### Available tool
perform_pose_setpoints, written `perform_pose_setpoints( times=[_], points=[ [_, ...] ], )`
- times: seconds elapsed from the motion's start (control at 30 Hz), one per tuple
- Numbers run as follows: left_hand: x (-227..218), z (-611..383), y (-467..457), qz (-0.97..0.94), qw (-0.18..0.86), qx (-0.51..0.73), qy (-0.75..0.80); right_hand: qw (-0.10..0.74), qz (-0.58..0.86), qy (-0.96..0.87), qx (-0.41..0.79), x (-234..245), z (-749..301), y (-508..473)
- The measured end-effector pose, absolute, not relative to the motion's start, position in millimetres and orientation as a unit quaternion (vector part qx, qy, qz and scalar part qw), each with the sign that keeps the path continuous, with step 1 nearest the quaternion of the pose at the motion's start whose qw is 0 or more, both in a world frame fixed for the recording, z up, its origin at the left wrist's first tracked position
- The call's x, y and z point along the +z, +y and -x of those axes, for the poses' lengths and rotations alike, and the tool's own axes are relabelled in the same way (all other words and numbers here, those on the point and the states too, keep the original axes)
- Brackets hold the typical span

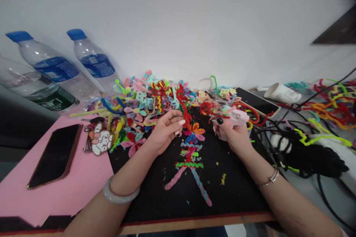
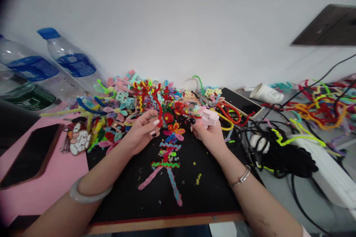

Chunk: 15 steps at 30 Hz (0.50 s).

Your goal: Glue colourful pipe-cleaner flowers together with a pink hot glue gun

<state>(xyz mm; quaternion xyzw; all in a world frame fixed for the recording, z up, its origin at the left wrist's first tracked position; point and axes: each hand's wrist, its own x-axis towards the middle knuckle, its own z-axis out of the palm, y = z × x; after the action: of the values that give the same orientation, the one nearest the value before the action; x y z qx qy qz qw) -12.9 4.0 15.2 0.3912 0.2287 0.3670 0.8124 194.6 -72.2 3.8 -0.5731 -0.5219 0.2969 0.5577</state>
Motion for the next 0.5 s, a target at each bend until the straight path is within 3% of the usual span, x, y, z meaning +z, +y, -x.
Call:
perform_pose_setpoints(
  times=[0.17,0.5],
  points=[
    [16.0,11.7,3.8,-0.394,0.793,0.389,0.254,0.457,0.642,-0.606,0.109,12.1,-203.8,-67.5],
    [11.9,8.6,1.5,-0.454,0.761,0.375,0.272,0.299,0.680,-0.669,-0.005,-0.5,-208.5,-60.2]
  ],
)
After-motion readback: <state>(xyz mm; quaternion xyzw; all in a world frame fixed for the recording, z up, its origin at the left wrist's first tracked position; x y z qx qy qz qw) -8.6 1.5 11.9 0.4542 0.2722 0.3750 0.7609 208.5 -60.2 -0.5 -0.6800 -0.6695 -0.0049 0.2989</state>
